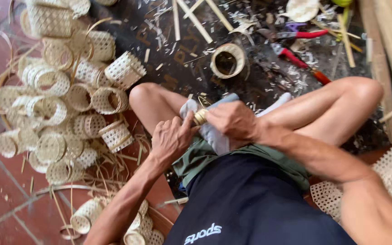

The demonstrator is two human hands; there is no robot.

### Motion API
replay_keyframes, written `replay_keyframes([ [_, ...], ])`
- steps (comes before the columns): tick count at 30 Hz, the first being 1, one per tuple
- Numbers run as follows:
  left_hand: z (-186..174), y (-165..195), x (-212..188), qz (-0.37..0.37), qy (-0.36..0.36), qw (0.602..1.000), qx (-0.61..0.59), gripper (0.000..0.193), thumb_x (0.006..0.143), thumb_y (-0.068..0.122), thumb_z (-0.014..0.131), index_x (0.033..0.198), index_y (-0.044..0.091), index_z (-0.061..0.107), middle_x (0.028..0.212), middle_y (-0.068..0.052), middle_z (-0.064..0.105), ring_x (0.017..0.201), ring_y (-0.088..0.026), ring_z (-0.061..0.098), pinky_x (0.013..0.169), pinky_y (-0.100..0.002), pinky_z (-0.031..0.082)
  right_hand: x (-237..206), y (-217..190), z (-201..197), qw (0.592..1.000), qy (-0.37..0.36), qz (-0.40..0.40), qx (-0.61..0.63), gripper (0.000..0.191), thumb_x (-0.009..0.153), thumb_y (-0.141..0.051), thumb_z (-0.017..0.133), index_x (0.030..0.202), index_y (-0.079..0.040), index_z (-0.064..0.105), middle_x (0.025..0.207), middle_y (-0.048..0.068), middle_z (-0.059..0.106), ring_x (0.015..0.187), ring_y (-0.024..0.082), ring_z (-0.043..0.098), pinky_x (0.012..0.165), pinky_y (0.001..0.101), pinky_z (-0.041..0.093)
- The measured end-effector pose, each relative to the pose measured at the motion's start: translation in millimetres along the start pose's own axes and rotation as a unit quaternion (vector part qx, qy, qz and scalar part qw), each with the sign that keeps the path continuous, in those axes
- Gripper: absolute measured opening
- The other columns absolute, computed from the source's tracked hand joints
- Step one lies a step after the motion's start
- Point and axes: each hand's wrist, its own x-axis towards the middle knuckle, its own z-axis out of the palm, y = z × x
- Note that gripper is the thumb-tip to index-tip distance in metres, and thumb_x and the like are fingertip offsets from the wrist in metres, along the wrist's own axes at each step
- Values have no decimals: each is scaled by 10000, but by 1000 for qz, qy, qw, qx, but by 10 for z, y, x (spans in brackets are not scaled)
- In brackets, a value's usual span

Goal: The person sits on the workshop floor assembling woven bamboo basket bodies. They bend and fit thin bamboo strips around the rims, press a woven cylinder over a gray PVC pipe to shape it, fit a round bamboo base into the bottom, and use pliers to trim and secure strip ends.

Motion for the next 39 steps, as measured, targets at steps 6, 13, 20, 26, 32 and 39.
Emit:
replay_keyframes([
  [6, 420, -188, -265, -40, 83, 993, 77, 544, 955, 457, 648, 1386, 127, 620, 728, -24, 523, 623, -183, 542, 596, -354, 405, 119, -326, 251, 988, -68, 131, 44, 72, 891, -135, 655, 866, -73, 629, 757, 92, 640, 690, 270, 674, 595, 412, 535],
  [13, 581, -272, -356, -35, 81, 996, 22, 531, 995, 451, 623, 1372, 77, 620, 727, -66, 564, 597, -219, 569, 575, -378, 443, -89, -150, 444, 906, -67, 322, 265, 121, 858, -90, 754, 941, -3, 753, 774, 134, 731, 628, 180, 717, 569, 336, 555],
  [20, 535, -433, -213, -216, -152, 948, -179, 521, 1056, 538, 491, 1094, 46, 659, 812, -158, 714, 721, -369, 706, 621, -518, 525, -70, 33, 1052, 615, 20, 534, 579, 116, 872, -46, 791, 895, 6, 689, 771, 81, 721, 613, 101, 680, 528, 226, 568],
  [26, 558, -948, -68, -244, -233, 826, -452, 610, 1021, 546, 413, 920, 23, 712, 625, -114, 668, 575, -239, 713, 559, -423, 558, 53, 192, 1326, 613, -22, 591, 524, 211, 896, -116, 818, 811, 8, 670, 694, 79, 699, 495, 96, 611, 406, 230, 471],
  [32, 798, -1127, 44, -234, -257, 790, -505, 616, 1064, 512, 378, 908, -5, 676, 619, -145, 644, 520, -253, 661, 510, -430, 540, 191, 260, 1366, 640, -7, 580, 504, 217, 881, -162, 830, 840, 9, 702, 673, 52, 673, 473, 81, 550, 396, 225, 415],
  [39, 512, -679, 19, -213, -13, 940, -267, 483, 1083, 468, 429, 1073, 40, 654, 682, -169, 652, 619, -352, 652, 589, -499, 500, 601, 107, 1183, 670, 207, 464, 542, 233, 970, -140, 715, 1134, 24, 684, 948, 66, 699, 741, 92, 632, 638, 247, 543],
])
